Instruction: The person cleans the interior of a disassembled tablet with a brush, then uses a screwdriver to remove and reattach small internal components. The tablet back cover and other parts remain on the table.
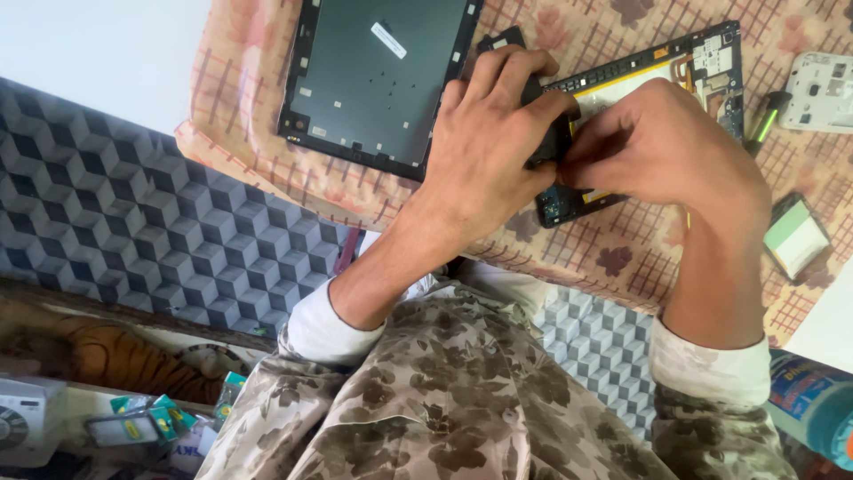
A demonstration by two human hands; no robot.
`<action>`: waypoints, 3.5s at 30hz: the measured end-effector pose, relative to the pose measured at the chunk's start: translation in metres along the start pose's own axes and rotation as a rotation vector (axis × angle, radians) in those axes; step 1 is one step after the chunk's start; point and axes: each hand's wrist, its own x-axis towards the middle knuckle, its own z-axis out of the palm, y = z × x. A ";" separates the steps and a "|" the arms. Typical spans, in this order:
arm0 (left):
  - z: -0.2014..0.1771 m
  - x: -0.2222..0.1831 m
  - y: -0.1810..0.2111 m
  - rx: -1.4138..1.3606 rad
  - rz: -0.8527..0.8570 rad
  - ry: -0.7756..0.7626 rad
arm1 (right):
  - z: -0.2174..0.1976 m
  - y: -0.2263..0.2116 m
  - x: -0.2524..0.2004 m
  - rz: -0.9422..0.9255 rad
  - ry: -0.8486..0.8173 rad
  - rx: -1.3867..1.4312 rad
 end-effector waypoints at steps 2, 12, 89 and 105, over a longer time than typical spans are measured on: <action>-0.001 -0.002 -0.001 -0.038 -0.009 0.008 | 0.004 0.002 -0.001 -0.010 0.015 0.038; -0.006 -0.006 -0.011 -0.076 0.100 -0.030 | 0.018 0.010 -0.011 0.011 0.131 0.221; -0.012 -0.017 0.014 -0.525 0.011 -0.050 | 0.095 -0.033 -0.054 -0.150 0.854 0.644; -0.002 -0.011 0.007 -0.254 -0.024 0.066 | 0.100 -0.050 -0.053 -0.045 1.041 0.213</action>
